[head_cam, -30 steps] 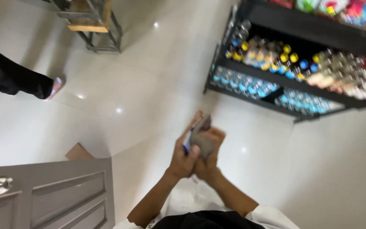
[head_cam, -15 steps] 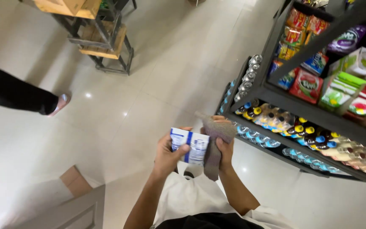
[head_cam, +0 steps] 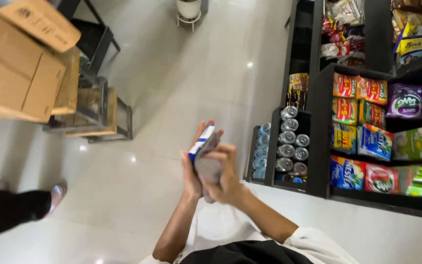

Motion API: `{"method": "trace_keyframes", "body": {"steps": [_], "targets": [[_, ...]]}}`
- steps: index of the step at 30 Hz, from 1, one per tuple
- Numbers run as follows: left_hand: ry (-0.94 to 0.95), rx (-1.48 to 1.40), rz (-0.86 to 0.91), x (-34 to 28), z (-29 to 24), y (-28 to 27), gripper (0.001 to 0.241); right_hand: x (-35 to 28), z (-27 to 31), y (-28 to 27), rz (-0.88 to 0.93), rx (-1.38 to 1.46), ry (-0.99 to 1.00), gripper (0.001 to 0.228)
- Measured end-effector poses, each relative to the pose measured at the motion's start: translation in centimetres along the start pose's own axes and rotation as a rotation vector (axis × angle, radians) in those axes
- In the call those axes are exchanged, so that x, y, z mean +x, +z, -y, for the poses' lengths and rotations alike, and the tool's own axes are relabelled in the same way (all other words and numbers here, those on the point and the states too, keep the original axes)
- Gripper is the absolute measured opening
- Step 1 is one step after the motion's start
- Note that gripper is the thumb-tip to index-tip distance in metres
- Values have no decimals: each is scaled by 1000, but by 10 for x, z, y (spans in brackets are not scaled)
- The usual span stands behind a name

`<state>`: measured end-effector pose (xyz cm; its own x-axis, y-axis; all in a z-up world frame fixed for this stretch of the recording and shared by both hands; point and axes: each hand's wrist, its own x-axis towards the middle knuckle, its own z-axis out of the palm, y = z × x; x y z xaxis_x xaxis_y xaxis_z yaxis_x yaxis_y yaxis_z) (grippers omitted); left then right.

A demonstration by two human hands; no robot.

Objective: Organize and restock various small packets and snacks on shelves in a grocery store.

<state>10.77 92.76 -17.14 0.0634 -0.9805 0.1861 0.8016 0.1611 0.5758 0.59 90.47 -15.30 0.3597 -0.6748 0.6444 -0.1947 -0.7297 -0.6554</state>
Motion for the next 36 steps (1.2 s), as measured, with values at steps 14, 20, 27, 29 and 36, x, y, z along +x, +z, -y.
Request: {"method": "trace_keyframes", "body": {"steps": [14,20,27,29,36], "targets": [[-104,307,107,355,29,-46,99,203,-266,2,-231,78,138,42],[-345,370,121,488,114,-140,91,352,-400,-47,-502,-75,337,33],[-166,139,167,689,94,-125,101,441,-503,-27,-231,-36,194,43],[-217,197,214,723,144,-197,87,498,-554,-36,-352,-282,141,39],[-92,605,303,957,90,-194,48,652,-747,-87,-551,-30,539,33]]}}
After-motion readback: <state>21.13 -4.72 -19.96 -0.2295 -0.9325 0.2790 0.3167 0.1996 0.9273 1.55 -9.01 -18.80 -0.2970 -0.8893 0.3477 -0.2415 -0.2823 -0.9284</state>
